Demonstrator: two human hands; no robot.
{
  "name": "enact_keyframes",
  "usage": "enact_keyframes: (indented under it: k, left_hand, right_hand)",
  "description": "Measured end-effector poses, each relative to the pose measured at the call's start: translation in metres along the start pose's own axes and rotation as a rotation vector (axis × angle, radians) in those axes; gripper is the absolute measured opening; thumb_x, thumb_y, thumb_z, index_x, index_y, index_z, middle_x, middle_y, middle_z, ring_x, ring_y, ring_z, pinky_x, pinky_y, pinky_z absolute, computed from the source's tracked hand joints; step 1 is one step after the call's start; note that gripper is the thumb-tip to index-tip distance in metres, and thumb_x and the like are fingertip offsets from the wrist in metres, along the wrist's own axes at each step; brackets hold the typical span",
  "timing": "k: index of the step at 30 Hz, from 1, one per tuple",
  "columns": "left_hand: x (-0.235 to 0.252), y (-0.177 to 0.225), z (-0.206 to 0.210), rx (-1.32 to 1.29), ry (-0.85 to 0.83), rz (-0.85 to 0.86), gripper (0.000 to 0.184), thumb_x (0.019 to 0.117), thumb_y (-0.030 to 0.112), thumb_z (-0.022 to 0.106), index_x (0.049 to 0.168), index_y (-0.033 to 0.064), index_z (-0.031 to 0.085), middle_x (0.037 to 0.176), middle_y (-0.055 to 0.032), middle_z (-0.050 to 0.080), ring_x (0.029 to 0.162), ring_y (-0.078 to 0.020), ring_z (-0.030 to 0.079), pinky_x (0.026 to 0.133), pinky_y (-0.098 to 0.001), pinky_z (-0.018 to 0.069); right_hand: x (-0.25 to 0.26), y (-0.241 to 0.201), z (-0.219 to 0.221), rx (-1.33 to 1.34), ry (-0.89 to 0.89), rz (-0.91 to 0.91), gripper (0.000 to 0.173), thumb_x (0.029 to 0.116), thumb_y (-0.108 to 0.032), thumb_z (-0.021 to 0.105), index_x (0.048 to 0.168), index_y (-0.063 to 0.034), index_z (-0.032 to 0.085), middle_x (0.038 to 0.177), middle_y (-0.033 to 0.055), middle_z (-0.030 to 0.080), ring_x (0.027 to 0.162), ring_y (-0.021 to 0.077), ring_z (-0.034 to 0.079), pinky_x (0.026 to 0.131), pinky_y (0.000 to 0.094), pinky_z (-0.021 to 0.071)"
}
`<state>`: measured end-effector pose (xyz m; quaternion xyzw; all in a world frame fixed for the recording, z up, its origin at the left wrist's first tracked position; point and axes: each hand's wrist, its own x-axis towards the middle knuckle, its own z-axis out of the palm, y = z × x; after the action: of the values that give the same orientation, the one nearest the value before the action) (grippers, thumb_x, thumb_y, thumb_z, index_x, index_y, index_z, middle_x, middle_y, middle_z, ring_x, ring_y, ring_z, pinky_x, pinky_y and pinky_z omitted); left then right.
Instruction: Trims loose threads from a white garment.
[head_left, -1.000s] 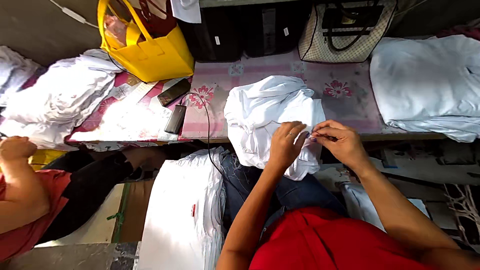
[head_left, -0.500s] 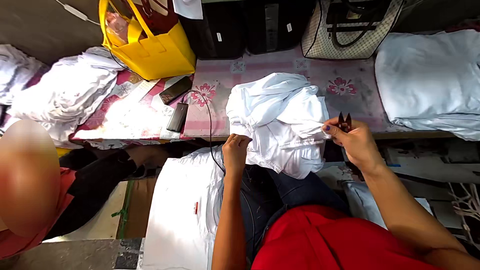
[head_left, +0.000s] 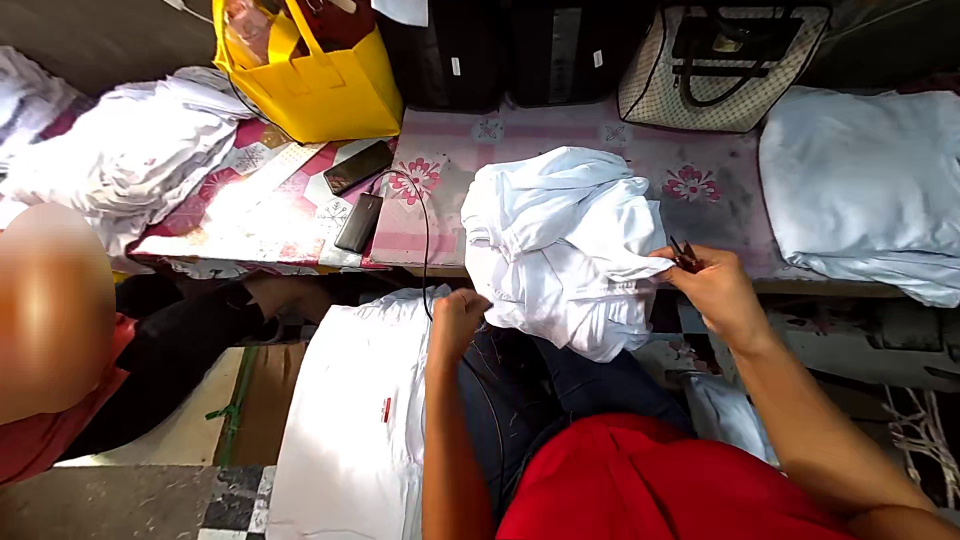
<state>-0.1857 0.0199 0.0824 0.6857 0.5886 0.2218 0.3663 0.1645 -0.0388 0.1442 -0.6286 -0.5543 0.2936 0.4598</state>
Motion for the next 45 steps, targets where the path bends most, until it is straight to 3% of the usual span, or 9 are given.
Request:
enact_keyframes:
  k: [6,10,16,20,25,30,36,40,45]
  left_hand:
    - [0.018,0.08,0.037,0.116,0.248,0.243,0.029,0.0917,0.014,0.075,0.116,-0.0023,0.073,0.119,-0.0242,0.068,0.114,-0.0417,0.064,0.095,-0.0585,0.0523]
    - [0.071,0.052,0.067,0.145,0.261,0.448,0.012,0.0935,0.005,0.07,0.1,-0.0028,0.075,0.108,-0.0224,0.069,0.105,-0.0417,0.066,0.089,-0.0583,0.054]
    - [0.031,-0.002,0.015,-0.024,0.199,0.111,0.014,0.0965,0.005,0.065,0.099,-0.0072,0.072,0.092,-0.0205,0.072,0.084,-0.0307,0.07,0.082,-0.0515,0.0561]
    - [-0.002,0.037,-0.018,0.224,-0.053,-0.141,0.02,0.0997,0.012,0.062,0.101,-0.0049,0.073,0.097,-0.0241,0.071,0.098,-0.0426,0.068,0.09,-0.0661,0.0487]
    - [0.042,0.072,0.053,0.187,0.314,0.385,0.032,0.0877,0.011,0.078,0.116,-0.0027,0.071,0.118,-0.0263,0.065,0.11,-0.0447,0.064,0.088,-0.0598,0.0537]
    - [0.057,0.021,0.062,0.014,0.342,0.492,0.009,0.0925,-0.001,0.067,0.095,-0.004,0.076,0.099,-0.0189,0.073,0.095,-0.0319,0.072,0.088,-0.0483,0.0579]
    - [-0.01,0.018,-0.009,0.304,-0.437,-0.146,0.029,0.1022,0.017,0.061,0.107,-0.0097,0.071,0.107,-0.031,0.068,0.108,-0.0472,0.065,0.099,-0.0658,0.0455]
    - [-0.01,0.093,0.045,0.064,0.18,0.332,0.041,0.0811,0.034,0.085,0.1,-0.0009,0.074,0.102,-0.0188,0.07,0.1,-0.0353,0.068,0.086,-0.0543,0.056]
    - [0.031,0.123,0.096,0.05,0.601,0.672,0.017,0.0764,0.002,0.077,0.089,-0.0036,0.068,0.092,-0.0195,0.069,0.086,-0.0339,0.07,0.071,-0.0461,0.0586]
  right_hand:
    - [0.004,-0.016,0.035,-0.016,-0.058,-0.103,0.006,0.0869,-0.006,0.072,0.092,-0.0037,0.075,0.084,-0.0008,0.068,0.071,0.0002,0.06,0.067,0.0201,0.0531]
    - [-0.004,-0.02,0.032,-0.108,-0.041,-0.174,0.007,0.0886,-0.009,0.071,0.091,-0.0049,0.076,0.082,-0.0012,0.066,0.069,-0.0007,0.056,0.063,0.0174,0.0475]
    - [-0.007,-0.004,0.006,-0.016,-0.035,-0.033,0.007,0.0876,-0.007,0.073,0.095,-0.0061,0.075,0.085,-0.0033,0.069,0.072,-0.001,0.06,0.068,0.0192,0.0526]
    - [-0.001,-0.011,0.018,0.008,-0.022,-0.02,0.006,0.0886,-0.008,0.074,0.094,-0.0072,0.075,0.079,-0.005,0.068,0.067,-0.0028,0.058,0.064,0.0182,0.0508]
    - [0.0,-0.026,0.039,-0.05,-0.021,-0.161,0.006,0.0908,-0.009,0.071,0.093,-0.0041,0.074,0.081,-0.0014,0.067,0.065,-0.0022,0.055,0.06,0.0161,0.0465]
    - [-0.002,-0.024,0.016,-0.116,0.008,-0.21,0.008,0.0905,-0.012,0.071,0.092,-0.0061,0.075,0.083,-0.003,0.067,0.07,-0.0027,0.057,0.064,0.0156,0.0489]
    - [0.006,-0.011,0.0,-0.136,-0.039,-0.163,0.006,0.0898,-0.007,0.071,0.094,-0.0029,0.074,0.085,-0.0004,0.068,0.069,-0.003,0.056,0.064,0.0151,0.0478]
    - [0.008,-0.03,0.032,-0.14,-0.027,-0.315,0.006,0.0842,-0.006,0.072,0.087,-0.001,0.074,0.079,0.0033,0.064,0.067,0.0022,0.056,0.061,0.0174,0.0473]
    - [0.0,-0.033,0.031,-0.343,0.123,-0.497,0.006,0.0826,-0.006,0.074,0.087,-0.0026,0.073,0.08,0.0085,0.065,0.069,0.0155,0.062,0.059,0.0294,0.0488]
